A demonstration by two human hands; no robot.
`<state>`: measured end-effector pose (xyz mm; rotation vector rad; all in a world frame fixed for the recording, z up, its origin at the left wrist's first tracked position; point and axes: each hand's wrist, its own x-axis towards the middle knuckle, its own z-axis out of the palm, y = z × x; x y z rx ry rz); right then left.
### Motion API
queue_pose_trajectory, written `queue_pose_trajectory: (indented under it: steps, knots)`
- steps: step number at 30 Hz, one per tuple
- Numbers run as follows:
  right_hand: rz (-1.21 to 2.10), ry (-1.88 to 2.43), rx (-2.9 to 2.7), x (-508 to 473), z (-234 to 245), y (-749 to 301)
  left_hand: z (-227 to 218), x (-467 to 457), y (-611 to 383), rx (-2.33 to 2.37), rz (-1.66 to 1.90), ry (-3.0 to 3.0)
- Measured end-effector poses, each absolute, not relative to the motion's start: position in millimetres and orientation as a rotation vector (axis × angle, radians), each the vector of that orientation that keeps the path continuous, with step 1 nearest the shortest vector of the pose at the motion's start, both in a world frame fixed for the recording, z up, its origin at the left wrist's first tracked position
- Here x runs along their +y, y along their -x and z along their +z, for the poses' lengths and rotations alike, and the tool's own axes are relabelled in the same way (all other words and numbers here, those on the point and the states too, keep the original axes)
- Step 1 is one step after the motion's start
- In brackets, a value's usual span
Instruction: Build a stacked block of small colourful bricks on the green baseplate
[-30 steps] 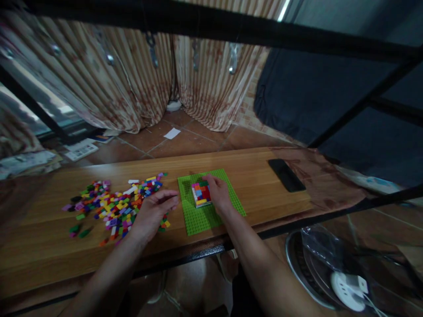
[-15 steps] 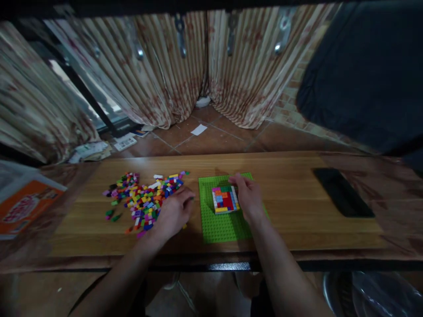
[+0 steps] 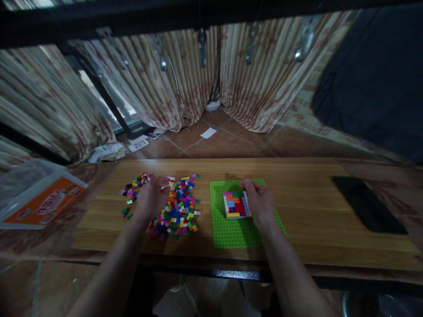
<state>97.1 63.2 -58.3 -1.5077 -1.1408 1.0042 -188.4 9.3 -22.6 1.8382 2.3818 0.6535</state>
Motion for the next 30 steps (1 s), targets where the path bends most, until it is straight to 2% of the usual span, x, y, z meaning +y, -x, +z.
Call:
queue_pose_trajectory:
  steps: [9, 13, 17, 22, 26, 30]
  knots:
    - [1.028, 1.529, -1.110, 67, -61, -101, -22, 17, 189, 2.425, 0.433, -1.846]
    - [1.014, 1.473, -1.051, 67, -54, -100, -19, 18, 190, 2.255, 0.796, -1.749]
    - [0.916, 1.335, -1.024, 62, -39, -92, -14, 14, 174, 1.697, 1.196, -1.390]
    - [0.905, 1.097, -1.210, 49, -24, -82, -13, 3, 136, 1.241, 1.207, -1.014]
    - [0.841, 0.932, -1.542, 36, -15, -79, -16, -2, 114, 1.132, 1.196, -0.975]
    - [0.912, 0.868, -1.754, 25, -8, -76, -18, -5, 103, 1.078, 1.195, -1.002]
